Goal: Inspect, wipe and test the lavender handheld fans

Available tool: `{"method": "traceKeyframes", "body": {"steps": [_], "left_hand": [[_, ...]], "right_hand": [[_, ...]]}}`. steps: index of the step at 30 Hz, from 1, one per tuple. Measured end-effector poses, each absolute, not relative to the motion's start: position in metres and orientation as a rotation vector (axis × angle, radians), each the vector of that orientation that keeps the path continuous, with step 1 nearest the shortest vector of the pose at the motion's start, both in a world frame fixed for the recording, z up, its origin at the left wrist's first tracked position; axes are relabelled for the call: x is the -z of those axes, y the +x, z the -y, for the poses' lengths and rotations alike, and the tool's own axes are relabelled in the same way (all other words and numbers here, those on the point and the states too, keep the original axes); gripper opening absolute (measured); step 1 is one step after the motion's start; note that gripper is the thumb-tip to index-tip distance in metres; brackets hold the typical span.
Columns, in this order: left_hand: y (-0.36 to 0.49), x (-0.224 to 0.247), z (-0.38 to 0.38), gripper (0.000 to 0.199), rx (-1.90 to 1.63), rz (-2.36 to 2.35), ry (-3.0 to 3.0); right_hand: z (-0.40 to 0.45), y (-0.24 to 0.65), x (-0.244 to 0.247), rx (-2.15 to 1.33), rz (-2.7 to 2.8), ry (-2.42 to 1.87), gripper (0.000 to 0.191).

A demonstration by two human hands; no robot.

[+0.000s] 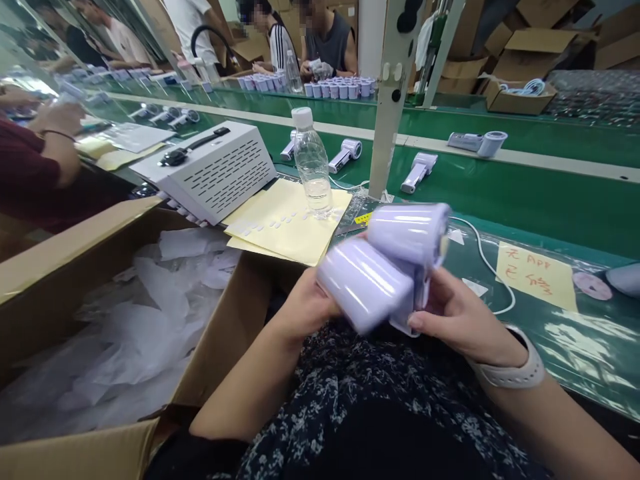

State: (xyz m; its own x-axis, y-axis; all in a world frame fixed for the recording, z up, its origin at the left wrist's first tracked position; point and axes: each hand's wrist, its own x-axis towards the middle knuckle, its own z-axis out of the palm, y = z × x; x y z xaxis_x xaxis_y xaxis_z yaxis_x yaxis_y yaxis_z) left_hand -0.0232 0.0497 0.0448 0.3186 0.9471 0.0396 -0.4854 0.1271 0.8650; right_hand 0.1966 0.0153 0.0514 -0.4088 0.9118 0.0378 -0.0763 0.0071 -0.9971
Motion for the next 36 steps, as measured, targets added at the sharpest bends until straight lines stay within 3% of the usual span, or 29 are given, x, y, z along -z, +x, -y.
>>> {"method": "traceKeyframes", "body": {"steps": [11, 36], "left_hand": [[0.011, -0.04, -0.033, 0.049, -0.922, -0.32, 0.913], [0.017, -0.03, -0.039, 0.042, -1.01, -0.426, 0.932]], "right_hand": [[0.005, 0.216, -0.054, -1.487, 1.186, -0.909, 0.033], [0.006, 0.209, -0.054, -1.638, 0.903, -0.807, 0.029]]}}
